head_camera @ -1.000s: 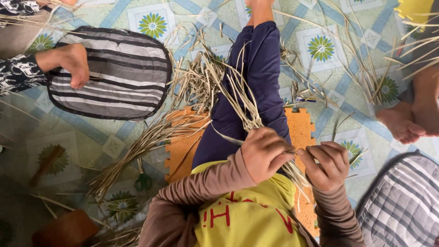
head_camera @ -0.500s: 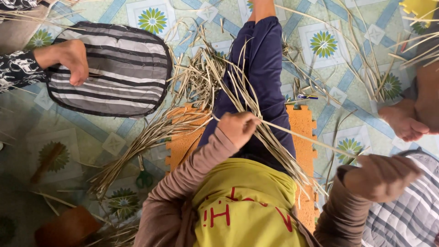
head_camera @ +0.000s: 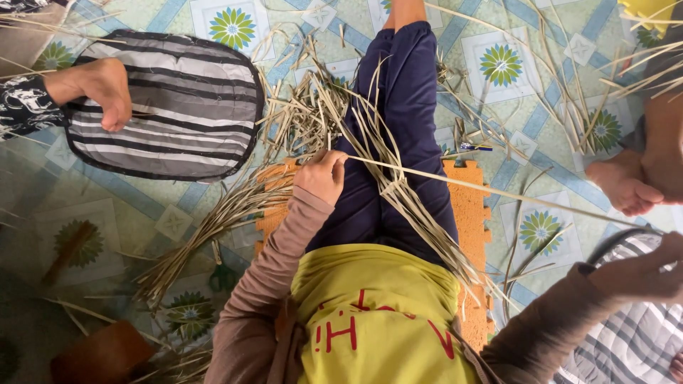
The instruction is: The person is weaving and braiding long, dried plant fibers together while sitting on the floor.
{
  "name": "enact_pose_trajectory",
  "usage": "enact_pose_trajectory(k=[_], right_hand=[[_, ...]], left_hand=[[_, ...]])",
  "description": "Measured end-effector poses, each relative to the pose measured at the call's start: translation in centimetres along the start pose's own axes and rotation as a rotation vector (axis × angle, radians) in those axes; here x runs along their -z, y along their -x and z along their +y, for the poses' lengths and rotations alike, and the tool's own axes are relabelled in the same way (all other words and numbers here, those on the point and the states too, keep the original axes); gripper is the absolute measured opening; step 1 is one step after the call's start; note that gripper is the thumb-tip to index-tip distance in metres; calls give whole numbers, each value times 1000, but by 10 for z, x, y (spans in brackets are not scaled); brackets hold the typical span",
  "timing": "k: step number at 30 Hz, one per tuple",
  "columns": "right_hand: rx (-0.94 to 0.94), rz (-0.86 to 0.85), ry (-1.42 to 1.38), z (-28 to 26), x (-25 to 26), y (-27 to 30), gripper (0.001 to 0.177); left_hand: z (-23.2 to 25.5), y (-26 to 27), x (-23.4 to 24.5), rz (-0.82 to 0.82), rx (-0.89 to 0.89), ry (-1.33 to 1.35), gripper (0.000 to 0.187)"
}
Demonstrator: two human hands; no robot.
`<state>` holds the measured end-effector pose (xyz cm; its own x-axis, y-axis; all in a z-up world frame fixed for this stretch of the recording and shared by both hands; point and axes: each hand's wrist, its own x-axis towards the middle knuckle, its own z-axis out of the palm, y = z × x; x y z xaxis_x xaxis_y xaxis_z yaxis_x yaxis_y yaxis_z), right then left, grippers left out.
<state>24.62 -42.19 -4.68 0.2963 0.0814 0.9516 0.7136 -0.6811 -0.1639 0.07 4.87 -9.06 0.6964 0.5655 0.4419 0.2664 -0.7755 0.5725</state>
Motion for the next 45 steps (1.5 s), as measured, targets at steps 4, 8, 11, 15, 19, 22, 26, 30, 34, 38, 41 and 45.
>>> enact_pose_trajectory(k=[4, 8, 11, 15, 19, 22, 26, 30, 34, 38, 41, 45], right_hand=[[-24, -154, 246, -52, -29, -28, 18], [-623, -334, -606, -132, -46, -1, 29], [-452, -572, -941, -222, -53, -45, 26], [162, -781, -464, -246, -67, -42, 12], [70, -834, -499, -236, -79, -31, 10], [96, -890, -519, -222, -88, -25, 9], [-104, -956, -767, -202, -93, -24, 9], [-218, -965, -804, -159, -103, -11, 13], [-271, -1030, -751, -109, -102, 12, 17], [-271, -1037, -421, -69, -103, 30, 12], [-218, -1004, -239, -38, -101, 41, 8], [-264, -1049, 87, 16, -104, 78, 5]], left_hand=[[6, 10, -16, -77, -115, 28, 15], [59, 28, -35, -303, -224, 461, 28], [86, 26, -43, -345, -304, 428, 24], [91, 16, -38, -321, -255, 464, 12], [103, 1, -21, -346, -265, 411, 16], [100, -4, -21, -327, -308, 478, 8], [94, -8, 0, -456, -295, 545, 11], [67, -10, 32, -593, -232, 602, 12], [31, -12, 56, -672, -199, 621, 11], [4, -13, 74, -765, -168, 601, 5], [-12, -16, 93, -861, -82, 481, 16], [-53, -15, 111, -922, 14, 401, 14]])
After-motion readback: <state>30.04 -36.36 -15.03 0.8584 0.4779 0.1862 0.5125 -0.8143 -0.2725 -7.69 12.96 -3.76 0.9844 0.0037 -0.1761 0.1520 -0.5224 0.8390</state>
